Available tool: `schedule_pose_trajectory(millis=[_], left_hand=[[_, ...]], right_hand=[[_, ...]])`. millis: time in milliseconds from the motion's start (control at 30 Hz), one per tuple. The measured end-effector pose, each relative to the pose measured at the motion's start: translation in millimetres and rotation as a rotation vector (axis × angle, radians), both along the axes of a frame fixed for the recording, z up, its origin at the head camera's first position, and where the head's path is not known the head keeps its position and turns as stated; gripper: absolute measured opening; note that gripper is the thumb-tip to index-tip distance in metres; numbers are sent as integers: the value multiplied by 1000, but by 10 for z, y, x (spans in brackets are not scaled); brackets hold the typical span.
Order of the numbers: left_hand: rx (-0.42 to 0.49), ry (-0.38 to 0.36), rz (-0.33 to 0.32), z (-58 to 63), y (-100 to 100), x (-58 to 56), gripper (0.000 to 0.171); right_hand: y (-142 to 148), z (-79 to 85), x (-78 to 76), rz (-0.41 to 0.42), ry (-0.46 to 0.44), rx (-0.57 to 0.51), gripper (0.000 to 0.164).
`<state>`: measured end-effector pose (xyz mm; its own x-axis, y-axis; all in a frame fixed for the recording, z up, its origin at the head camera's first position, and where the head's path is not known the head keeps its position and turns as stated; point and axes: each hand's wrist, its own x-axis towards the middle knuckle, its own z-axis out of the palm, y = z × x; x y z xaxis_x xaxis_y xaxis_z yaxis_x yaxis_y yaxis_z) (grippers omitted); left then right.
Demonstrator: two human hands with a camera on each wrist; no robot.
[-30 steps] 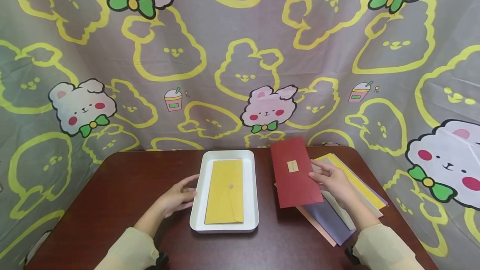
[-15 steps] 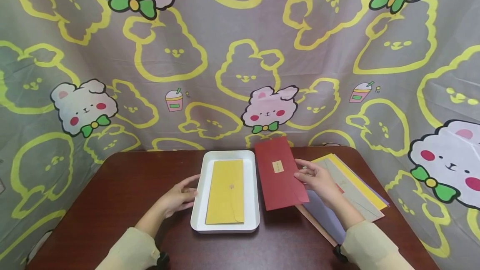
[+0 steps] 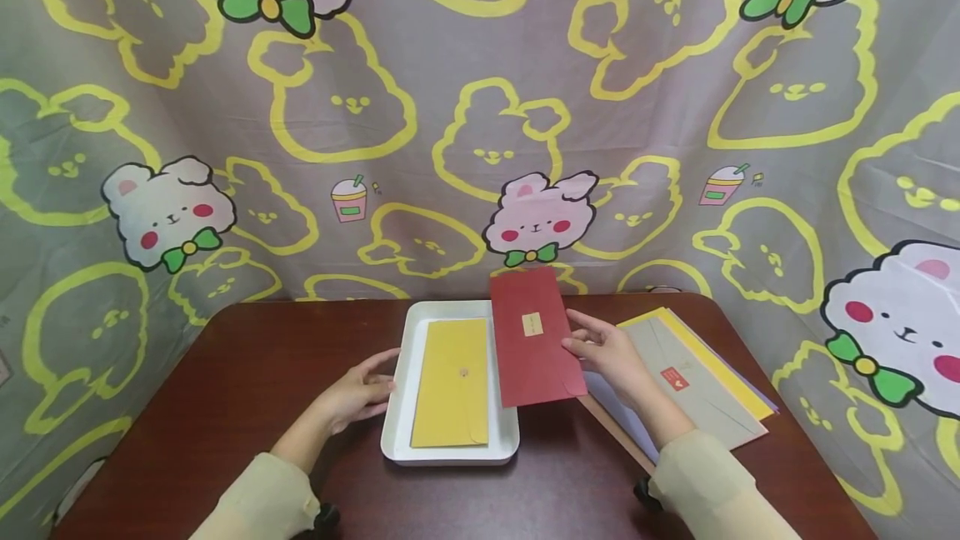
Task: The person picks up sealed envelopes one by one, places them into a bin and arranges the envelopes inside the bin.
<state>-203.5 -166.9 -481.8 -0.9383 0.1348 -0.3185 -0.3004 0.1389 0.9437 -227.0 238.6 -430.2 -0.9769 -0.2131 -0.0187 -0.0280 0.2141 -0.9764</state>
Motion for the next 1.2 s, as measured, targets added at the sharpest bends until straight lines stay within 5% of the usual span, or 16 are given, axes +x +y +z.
schedule_pose_trajectory(millis=[533,1200], left_hand=[[-36,17,1,29,33,-1,60],[-19,22,3,29,22,24,58]], right_hand=[[-607,-59,-96,41,-37,-95,60],[-978,-405,-40,132,-40,-92,53]])
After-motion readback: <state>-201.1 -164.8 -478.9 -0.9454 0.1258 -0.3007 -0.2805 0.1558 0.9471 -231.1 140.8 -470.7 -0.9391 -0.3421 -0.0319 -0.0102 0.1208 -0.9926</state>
